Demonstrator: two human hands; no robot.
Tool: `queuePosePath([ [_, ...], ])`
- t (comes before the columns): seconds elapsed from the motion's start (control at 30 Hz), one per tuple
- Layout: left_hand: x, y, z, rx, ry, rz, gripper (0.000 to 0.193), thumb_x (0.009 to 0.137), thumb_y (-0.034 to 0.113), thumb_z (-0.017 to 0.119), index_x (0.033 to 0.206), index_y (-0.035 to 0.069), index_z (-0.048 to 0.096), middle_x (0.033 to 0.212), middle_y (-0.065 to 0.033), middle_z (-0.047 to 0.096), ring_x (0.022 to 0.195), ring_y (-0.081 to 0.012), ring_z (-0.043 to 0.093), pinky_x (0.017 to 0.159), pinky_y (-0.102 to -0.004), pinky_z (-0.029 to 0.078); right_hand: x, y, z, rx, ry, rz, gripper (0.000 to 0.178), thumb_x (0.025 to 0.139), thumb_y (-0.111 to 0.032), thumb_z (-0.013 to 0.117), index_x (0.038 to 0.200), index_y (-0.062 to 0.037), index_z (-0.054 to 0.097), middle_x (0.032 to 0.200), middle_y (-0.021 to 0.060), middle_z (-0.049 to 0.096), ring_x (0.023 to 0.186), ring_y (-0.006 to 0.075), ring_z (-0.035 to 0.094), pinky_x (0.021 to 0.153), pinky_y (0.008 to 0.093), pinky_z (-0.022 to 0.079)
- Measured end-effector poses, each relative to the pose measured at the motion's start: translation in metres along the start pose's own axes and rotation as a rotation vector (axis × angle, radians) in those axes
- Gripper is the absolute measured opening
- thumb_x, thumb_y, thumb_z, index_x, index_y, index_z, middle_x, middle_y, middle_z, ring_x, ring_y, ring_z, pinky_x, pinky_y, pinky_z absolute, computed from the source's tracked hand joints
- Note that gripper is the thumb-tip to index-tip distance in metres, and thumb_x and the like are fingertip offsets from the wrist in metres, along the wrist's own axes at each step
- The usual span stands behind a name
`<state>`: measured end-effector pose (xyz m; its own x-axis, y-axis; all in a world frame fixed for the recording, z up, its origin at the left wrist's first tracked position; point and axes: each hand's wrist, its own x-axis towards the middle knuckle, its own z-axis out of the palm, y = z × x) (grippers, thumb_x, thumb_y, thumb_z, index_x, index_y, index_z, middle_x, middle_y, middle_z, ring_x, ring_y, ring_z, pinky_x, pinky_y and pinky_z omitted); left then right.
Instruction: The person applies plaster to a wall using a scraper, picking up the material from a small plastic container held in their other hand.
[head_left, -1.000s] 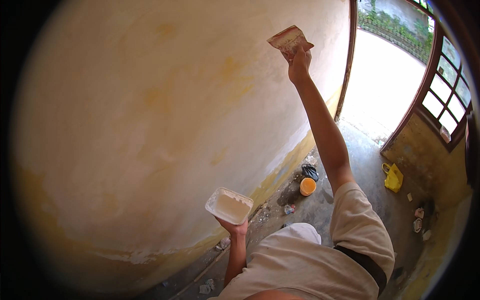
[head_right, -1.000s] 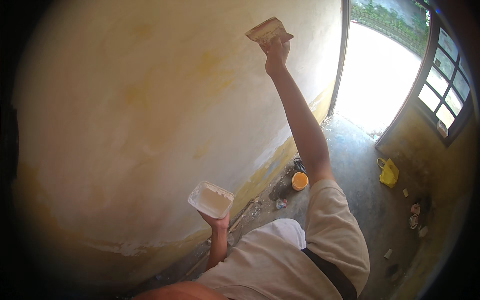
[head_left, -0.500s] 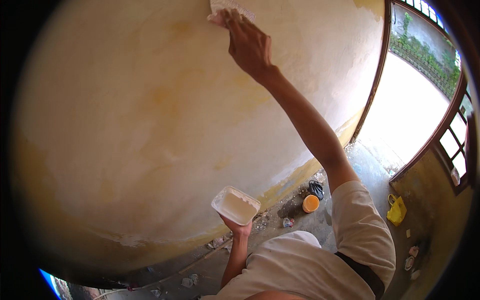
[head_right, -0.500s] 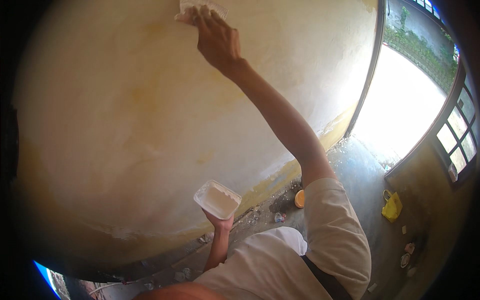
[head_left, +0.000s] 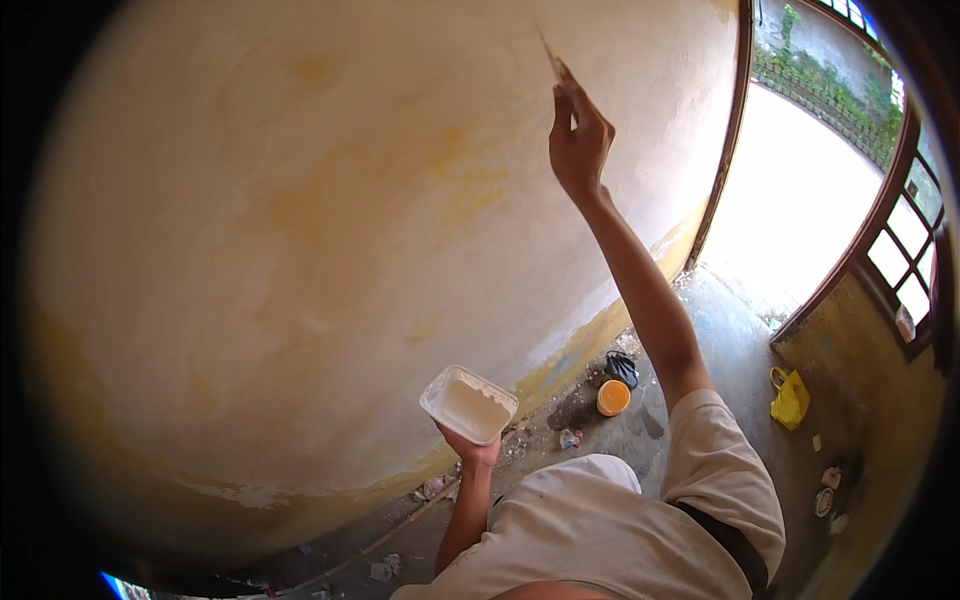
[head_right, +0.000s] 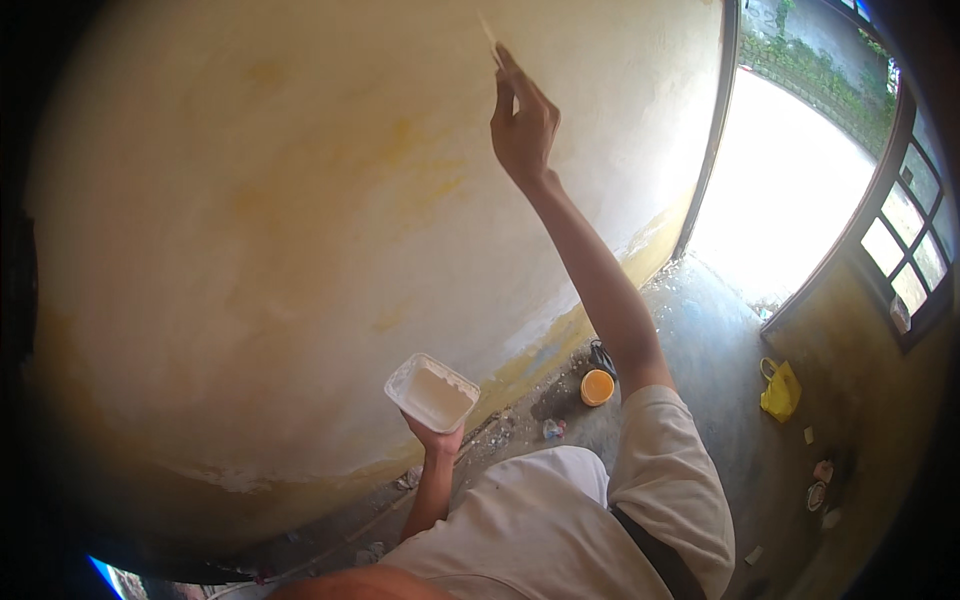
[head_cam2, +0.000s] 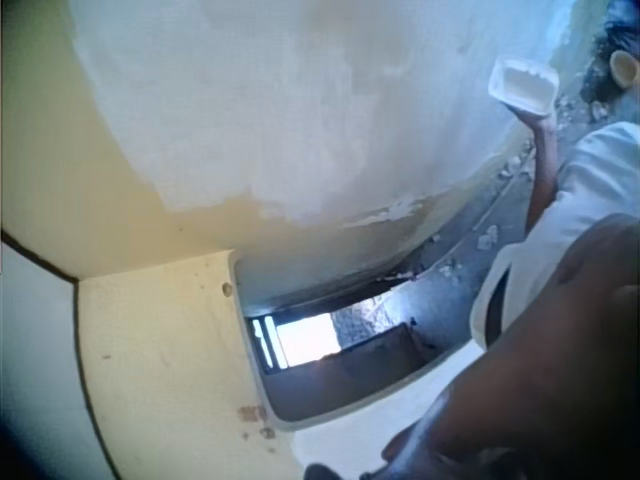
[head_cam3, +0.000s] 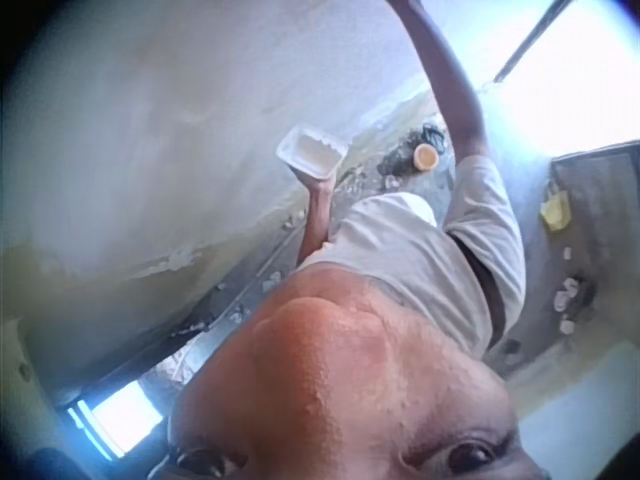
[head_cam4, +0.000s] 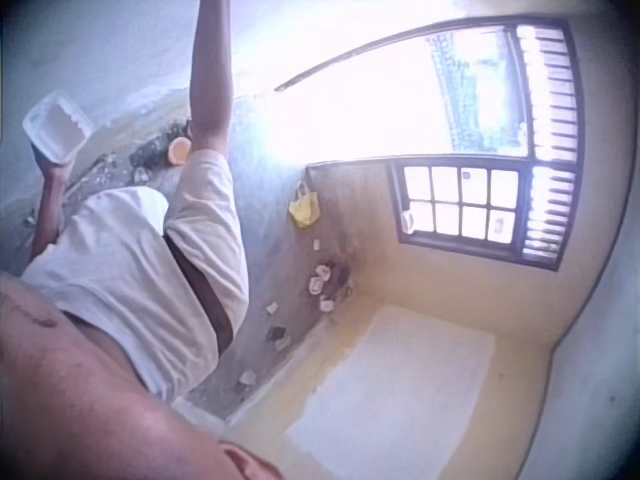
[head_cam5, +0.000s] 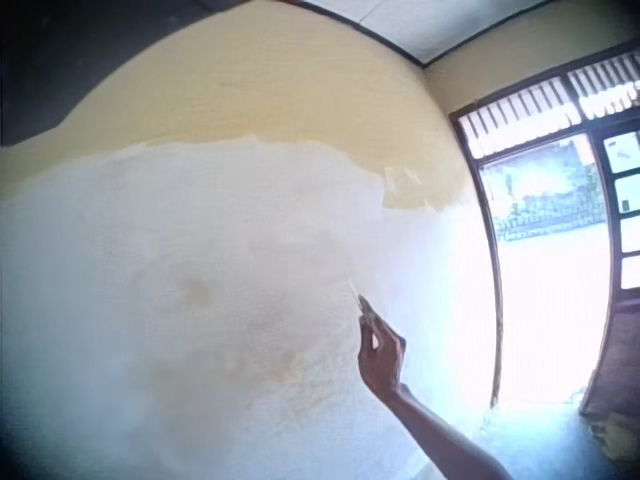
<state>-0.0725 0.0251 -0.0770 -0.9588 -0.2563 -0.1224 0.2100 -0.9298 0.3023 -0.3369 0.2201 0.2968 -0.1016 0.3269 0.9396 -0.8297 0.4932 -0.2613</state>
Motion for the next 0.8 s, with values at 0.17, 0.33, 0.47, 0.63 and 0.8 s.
queuePosePath([
  [0.17,0.01,-0.018,0.005,-0.017,-0.034,-0.101,0.053,0.105,0.062,0.048,0.139,0.023,0.062,0.131,0.0037,0.069,0.124,-0.0215,0.064,0.109,-0.0464,0.049,0.001,0.05,0.046,-0.321,-0.151,-0.338,0.047,0.101,-0.008,0.062,0.147,-0.0088,0.056,0.135,0.0186,0.069,0.118,0.0373,0.07,0.076,0.0423,0.064],
  [0.33,0.01,0.0,-0.023,-0.017,-0.001,-0.043,0.052,0.105,0.061,0.048,0.138,0.022,0.063,0.131,0.0033,0.069,0.124,-0.0216,0.064,0.11,-0.0467,0.049,-0.077,-0.019,0.025,0.126,-0.514,-0.278,0.035,0.095,0.001,0.069,0.129,-0.0073,0.07,0.122,0.0147,0.076,0.103,0.0315,0.077,0.081,0.0358,0.064],
  [0.47,0.013,-0.002,-0.018,0.021,-0.038,-0.052,0.052,0.105,0.06,0.047,0.138,0.023,0.063,0.131,0.0036,0.069,0.124,-0.0219,0.064,0.11,-0.0473,0.049,-0.039,0.015,0.005,0.05,-0.096,0.016,0.013,0.101,-0.004,0.063,0.111,-0.0011,0.071,0.093,0.0147,0.077,0.084,0.0286,0.078,0.073,0.0364,0.059],
  [0.63,0.016,-0.008,-0.015,-0.04,-0.025,-0.076,0.053,0.106,0.06,0.047,0.14,0.023,0.061,0.134,0.0035,0.067,0.126,-0.0226,0.063,0.111,-0.0478,0.048,0.018,0.054,0.029,-0.284,0.03,0.325,0.027,0.102,-0.022,0.055,0.109,-0.0021,0.072,0.074,0.0147,0.071,0.067,0.0332,0.07,0.067,0.0495,0.052],
  [0.8,0.026,-0.011,-0.025,0.03,-0.041,-0.046,0.053,0.106,0.06,0.046,0.141,0.023,0.06,0.137,0.0031,0.066,0.127,-0.0225,0.062,0.112,-0.0474,0.048,-0.035,-0.041,0.085,-0.207,-0.224,-0.123,0.041,0.094,-0.008,0.06,0.135,-0.0006,0.061,0.1,0.0234,0.076,0.087,0.0367,0.076,0.063,0.0489,0.058],
])
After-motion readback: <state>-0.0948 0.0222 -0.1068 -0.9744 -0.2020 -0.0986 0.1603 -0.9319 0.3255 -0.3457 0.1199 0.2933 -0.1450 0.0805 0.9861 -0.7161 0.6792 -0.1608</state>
